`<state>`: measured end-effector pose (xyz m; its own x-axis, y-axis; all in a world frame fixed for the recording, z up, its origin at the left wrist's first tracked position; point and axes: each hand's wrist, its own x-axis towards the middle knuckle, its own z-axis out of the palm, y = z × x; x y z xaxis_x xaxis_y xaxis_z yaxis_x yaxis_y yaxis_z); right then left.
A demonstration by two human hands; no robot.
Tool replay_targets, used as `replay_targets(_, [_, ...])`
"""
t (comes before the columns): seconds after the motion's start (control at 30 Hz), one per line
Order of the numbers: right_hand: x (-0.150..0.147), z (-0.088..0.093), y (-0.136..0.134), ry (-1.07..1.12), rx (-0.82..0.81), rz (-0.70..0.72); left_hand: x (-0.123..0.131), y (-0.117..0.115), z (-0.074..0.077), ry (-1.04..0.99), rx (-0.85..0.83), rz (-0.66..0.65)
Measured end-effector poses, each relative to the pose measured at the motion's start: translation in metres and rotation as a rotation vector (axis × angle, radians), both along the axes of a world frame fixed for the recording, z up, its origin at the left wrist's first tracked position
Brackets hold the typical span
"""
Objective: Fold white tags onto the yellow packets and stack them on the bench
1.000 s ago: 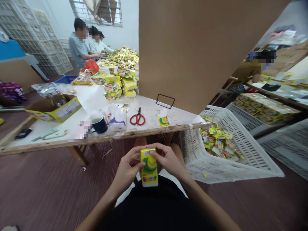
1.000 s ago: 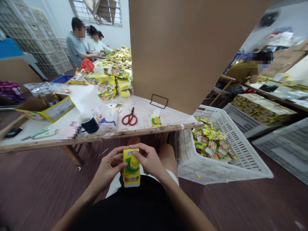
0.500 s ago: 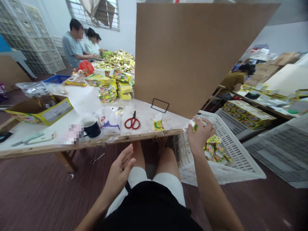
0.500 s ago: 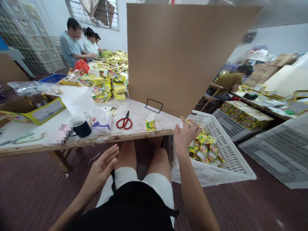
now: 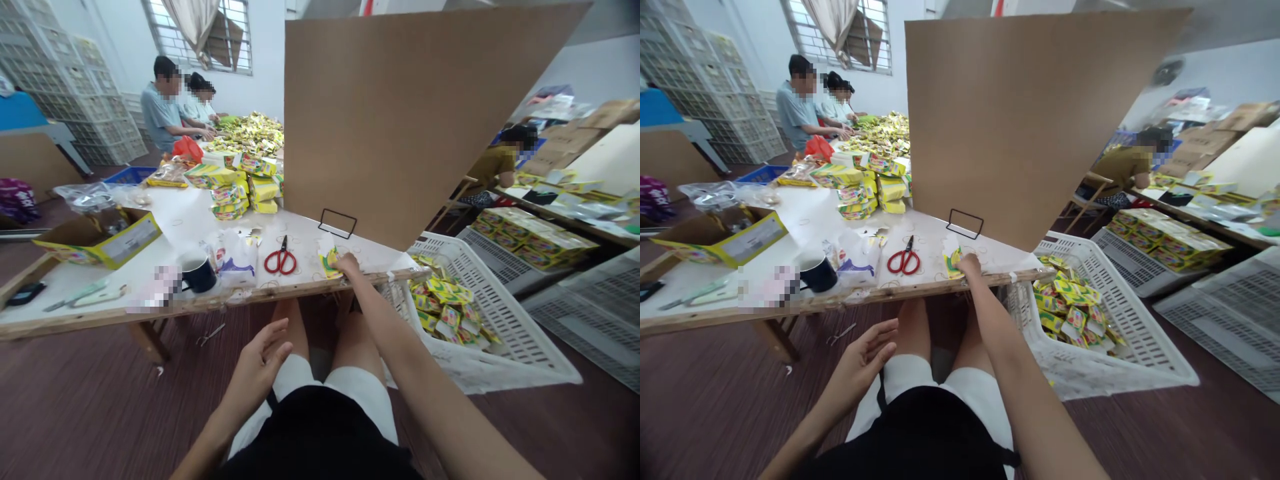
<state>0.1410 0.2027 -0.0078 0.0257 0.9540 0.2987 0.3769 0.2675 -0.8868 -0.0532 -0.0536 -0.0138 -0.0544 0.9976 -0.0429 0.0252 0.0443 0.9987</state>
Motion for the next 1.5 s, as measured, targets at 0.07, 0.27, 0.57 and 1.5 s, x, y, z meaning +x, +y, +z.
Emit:
replay_targets(0.07, [0.004,0.005,-0.004,0.033,-0.077,-0.062,0.003,0.001,0.001,-0.003,-0.003,-0.023])
replay_targets(0.27, [-0.038,0.002,-0.100,0.196,-0.182,0.034,0.005,0.001,0.007,-0.102,0.025,0.069])
replay_targets(0.57, [-0.048,0.018,-0.212,-0.330,0.301,0.267,-0.001,-0.005,0.011,-0.074,0.033,0.124])
replay_targets(1.5, [-0.037,0.055,-0.215,-0.019,0.037,0.567,0.005,-0.013,0.020,-0.699,-0.220,-0.183])
